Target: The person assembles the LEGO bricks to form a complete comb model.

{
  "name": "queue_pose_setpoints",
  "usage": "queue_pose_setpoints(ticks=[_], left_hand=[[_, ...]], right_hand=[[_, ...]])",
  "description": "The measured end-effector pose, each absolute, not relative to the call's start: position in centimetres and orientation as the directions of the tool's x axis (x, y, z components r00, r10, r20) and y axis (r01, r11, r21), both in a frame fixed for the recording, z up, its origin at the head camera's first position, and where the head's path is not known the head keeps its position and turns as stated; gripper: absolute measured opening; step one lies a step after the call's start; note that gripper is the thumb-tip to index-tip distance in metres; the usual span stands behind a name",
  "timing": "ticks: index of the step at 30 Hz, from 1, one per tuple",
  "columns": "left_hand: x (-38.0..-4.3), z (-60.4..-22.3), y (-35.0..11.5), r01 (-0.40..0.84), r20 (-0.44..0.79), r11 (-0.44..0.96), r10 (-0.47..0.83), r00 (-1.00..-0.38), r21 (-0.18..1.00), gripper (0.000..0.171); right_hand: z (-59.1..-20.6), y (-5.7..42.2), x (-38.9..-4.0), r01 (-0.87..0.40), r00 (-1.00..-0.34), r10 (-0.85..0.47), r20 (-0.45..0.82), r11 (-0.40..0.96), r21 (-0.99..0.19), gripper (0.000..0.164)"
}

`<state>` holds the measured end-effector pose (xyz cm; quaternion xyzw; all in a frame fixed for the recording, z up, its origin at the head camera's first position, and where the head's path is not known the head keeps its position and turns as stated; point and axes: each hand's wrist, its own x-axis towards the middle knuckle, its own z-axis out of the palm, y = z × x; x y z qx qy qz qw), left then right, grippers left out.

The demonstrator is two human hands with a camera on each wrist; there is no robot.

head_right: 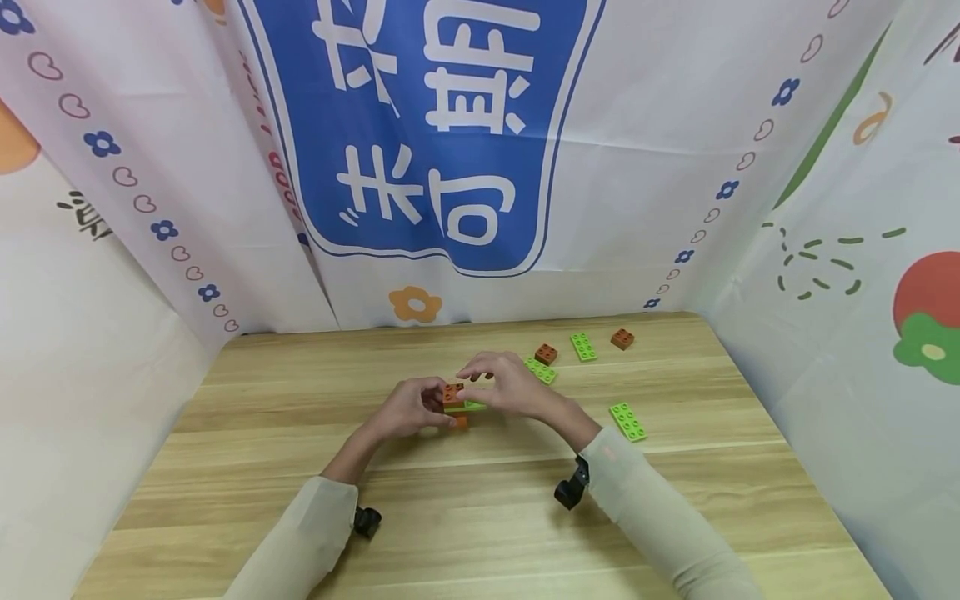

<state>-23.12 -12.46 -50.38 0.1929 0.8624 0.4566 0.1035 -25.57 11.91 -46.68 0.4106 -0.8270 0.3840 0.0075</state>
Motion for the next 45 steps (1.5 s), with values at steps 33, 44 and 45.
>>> queue_pose_setpoints(ticks=[33, 44, 45], left_hand=[[-23.0, -50.2, -12.3, 0.198, -0.033, 0.532, 0.394, -0.918, 0.823, 0.035], [-23.1, -50.2, -12.4, 0.188, -0.037, 0.517, 0.395, -0.918, 0.835, 0.035], [-23.1, -50.2, -12.4, 0.188, -0.039, 0.517, 0.396, -0.918, 0.835, 0.034]], right_hand=[[-46.9, 17.9, -27.7, -0.596, -0.78, -0.559, 0.28, 0.531, -0.602, 0.034], [-48.2, 19.5, -28.7, -0.604, -0.783, -0.544, 0.3, 0.55, -0.577, 0.033], [-48.4, 19.7, -28.7, -0.603, -0.784, -0.543, 0.302, 0.549, -0.579, 0.033]])
